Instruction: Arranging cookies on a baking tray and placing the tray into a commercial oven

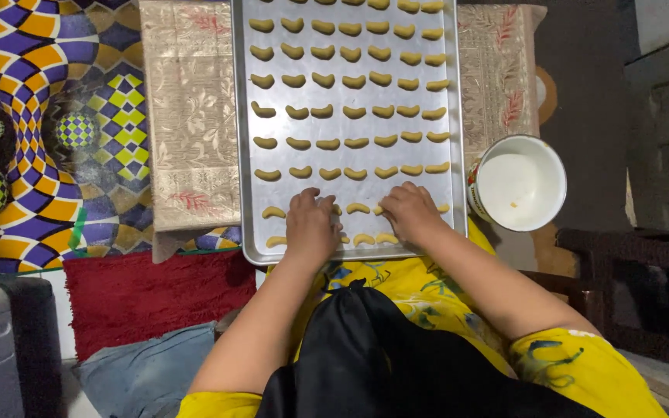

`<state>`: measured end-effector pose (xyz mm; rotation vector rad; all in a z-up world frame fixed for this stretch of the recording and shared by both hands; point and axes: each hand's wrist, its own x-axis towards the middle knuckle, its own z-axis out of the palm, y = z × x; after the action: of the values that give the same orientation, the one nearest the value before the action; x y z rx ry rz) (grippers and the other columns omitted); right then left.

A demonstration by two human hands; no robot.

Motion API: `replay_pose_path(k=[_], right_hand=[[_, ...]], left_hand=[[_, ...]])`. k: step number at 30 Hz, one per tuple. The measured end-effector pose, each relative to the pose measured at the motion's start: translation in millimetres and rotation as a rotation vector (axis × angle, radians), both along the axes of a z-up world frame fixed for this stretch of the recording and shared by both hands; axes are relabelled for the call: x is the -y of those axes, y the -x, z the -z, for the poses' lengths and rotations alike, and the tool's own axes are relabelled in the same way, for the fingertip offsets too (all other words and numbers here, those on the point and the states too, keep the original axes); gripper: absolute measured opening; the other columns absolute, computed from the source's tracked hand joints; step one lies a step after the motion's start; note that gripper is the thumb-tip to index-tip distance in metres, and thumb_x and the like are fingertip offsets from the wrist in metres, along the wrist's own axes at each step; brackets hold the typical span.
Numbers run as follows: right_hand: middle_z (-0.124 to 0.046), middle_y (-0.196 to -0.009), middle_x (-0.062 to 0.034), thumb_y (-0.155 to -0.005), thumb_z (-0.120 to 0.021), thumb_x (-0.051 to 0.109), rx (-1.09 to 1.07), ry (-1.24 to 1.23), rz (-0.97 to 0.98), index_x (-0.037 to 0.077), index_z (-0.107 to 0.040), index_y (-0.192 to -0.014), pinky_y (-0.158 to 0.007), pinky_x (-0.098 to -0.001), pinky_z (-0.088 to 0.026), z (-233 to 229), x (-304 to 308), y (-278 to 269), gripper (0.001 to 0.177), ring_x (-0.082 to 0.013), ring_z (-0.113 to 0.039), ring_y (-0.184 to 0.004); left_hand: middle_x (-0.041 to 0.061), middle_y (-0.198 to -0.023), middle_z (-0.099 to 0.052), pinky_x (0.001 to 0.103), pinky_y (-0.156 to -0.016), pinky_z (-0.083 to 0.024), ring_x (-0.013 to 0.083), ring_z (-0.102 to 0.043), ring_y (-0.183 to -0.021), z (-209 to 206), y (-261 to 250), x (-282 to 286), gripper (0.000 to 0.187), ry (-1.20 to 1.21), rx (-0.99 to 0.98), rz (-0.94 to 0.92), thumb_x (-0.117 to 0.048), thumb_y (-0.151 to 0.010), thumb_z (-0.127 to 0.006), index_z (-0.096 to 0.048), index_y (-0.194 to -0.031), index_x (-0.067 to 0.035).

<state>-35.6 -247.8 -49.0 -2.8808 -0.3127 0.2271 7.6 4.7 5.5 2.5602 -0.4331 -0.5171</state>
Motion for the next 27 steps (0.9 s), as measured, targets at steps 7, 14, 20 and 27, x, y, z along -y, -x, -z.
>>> replay_pose_path(k=[7, 14, 20, 27], right_hand=[[-0.069, -0.099, 0.0044, -0.090, -0.071, 0.028, 0.092, 0.020, -0.198, 0.025, -0.073, -0.083, -0.082, -0.0368, -0.041, -21.5, 3.9, -2.0, 0.008, -0.0203, -0.059, -0.107], [-0.072, -0.107, -0.0049, -0.092, -0.063, 0.029, -0.007, -0.056, 0.074, 0.021, -0.076, -0.113, -0.087, -0.0424, -0.046, -31.6, 13.2, 5.4, 0.026, -0.0271, -0.061, -0.111], [-0.072, -0.091, -0.0028, -0.089, -0.062, 0.059, -0.225, 0.128, 0.272, 0.017, -0.080, -0.096, -0.085, -0.0400, -0.042, -68.8, -24.4, 6.6, 0.046, -0.0240, -0.061, -0.100], [-0.067, -0.094, 0.0009, -0.090, -0.066, 0.044, -0.142, 0.127, 0.235, 0.019, -0.080, -0.104, -0.085, -0.0385, -0.037, -46.7, -22.2, 10.2, 0.032, -0.0217, -0.057, -0.102]], left_hand=[[0.021, -0.140, -0.051, 0.054, -0.105, -0.045, 0.0448, -0.043, -0.135, -12.4, 1.4, 3.0, 0.056, -0.003, -0.058, 0.022, -0.016, -0.080, -0.083, -0.066, -0.133, -0.005], [0.022, -0.137, -0.053, 0.052, -0.103, -0.046, 0.0440, -0.046, -0.134, -15.8, -0.8, 3.6, 0.048, 0.028, -0.035, -0.005, -0.011, -0.084, -0.080, -0.069, -0.130, -0.005], [0.022, -0.136, -0.055, 0.054, -0.104, -0.046, 0.0441, -0.047, -0.133, -11.3, 3.9, 7.0, 0.048, 0.039, -0.007, 0.014, -0.013, -0.083, -0.081, -0.069, -0.129, -0.005], [0.024, -0.136, -0.054, 0.055, -0.106, -0.045, 0.0448, -0.046, -0.134, -31.2, 2.8, 4.6, 0.047, 0.070, -0.033, 0.015, -0.008, -0.085, -0.079, -0.068, -0.130, -0.003]])
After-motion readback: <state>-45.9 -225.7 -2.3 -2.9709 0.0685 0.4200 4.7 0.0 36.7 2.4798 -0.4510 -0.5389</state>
